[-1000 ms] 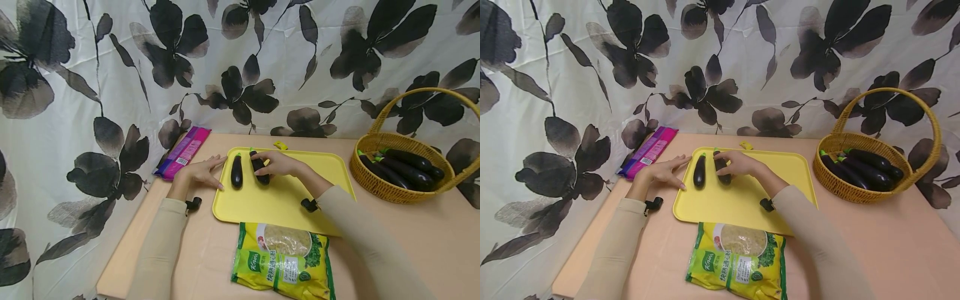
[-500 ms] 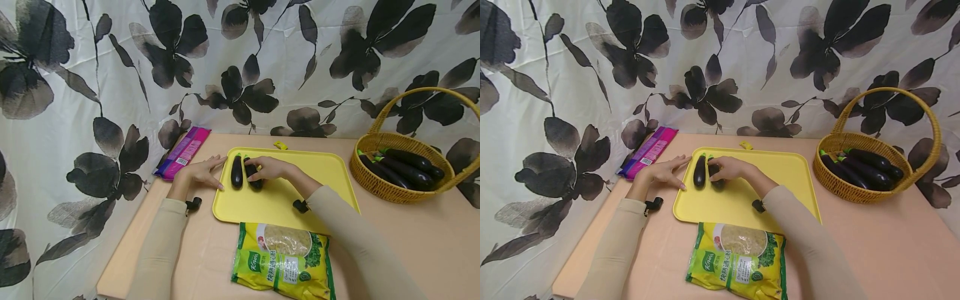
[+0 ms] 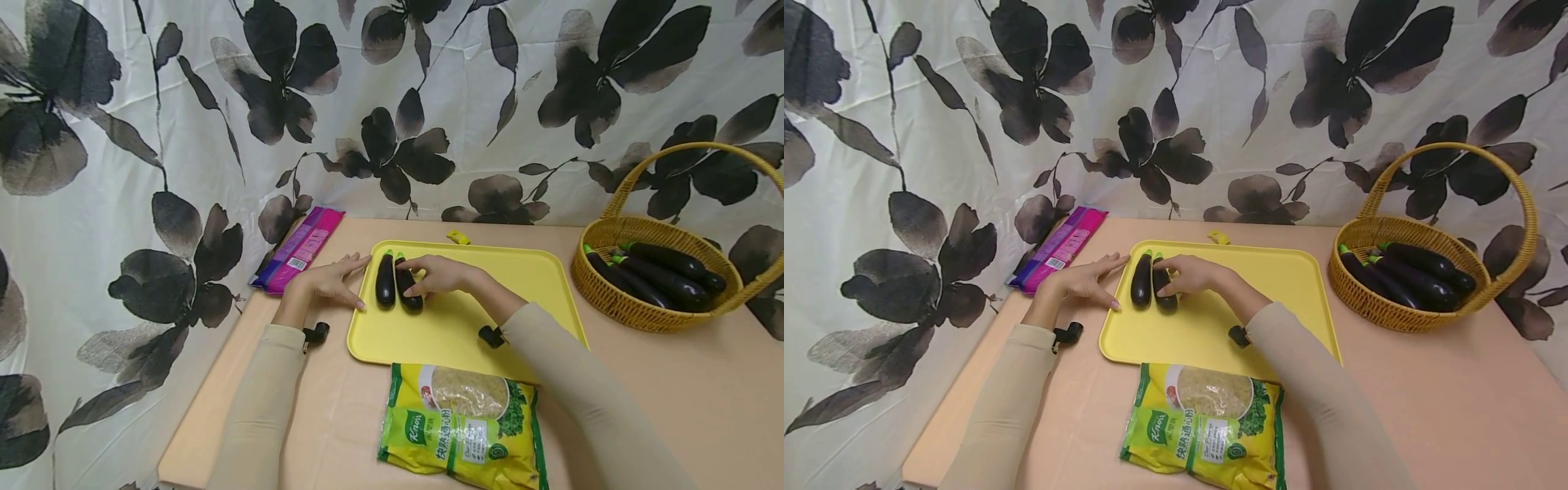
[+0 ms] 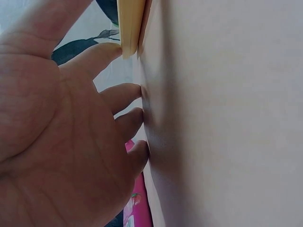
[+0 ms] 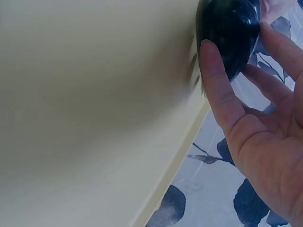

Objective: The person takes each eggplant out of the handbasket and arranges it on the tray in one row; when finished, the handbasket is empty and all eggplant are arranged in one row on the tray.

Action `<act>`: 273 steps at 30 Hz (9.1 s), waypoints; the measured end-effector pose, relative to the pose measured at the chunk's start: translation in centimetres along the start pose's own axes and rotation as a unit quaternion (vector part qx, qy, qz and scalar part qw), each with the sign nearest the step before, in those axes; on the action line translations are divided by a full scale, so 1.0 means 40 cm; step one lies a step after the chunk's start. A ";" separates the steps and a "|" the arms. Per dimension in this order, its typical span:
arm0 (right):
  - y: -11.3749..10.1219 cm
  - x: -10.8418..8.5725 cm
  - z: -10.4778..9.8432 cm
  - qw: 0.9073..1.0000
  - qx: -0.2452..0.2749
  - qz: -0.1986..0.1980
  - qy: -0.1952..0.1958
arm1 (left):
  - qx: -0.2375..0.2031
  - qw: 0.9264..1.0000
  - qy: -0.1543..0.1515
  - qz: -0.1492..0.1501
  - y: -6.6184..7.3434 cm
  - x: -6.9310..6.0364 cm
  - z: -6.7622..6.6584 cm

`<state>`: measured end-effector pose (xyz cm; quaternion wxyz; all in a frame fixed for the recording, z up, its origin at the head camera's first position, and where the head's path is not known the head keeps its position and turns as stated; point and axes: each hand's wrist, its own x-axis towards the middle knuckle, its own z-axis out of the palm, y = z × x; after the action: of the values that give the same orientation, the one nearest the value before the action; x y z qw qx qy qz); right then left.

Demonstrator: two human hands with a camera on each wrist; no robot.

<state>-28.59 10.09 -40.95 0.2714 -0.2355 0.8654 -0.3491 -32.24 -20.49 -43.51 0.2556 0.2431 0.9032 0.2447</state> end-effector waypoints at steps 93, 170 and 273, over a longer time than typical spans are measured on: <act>0.385 -0.631 -0.252 0.924 -0.011 0.174 0.341 | -0.001 1.000 0.001 0.013 0.000 0.003 0.003; 0.276 -0.564 -0.231 0.920 0.056 0.014 0.388 | -0.003 1.000 0.005 0.003 0.001 0.011 0.004; 0.067 -0.063 -0.041 0.999 0.017 -0.015 0.049 | 0.000 1.000 0.002 -0.005 0.023 0.003 0.002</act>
<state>-28.34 14.09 -41.13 0.2276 -0.2262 0.8680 -0.3790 -32.00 -19.70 -43.07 0.2552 0.2380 0.9049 0.2435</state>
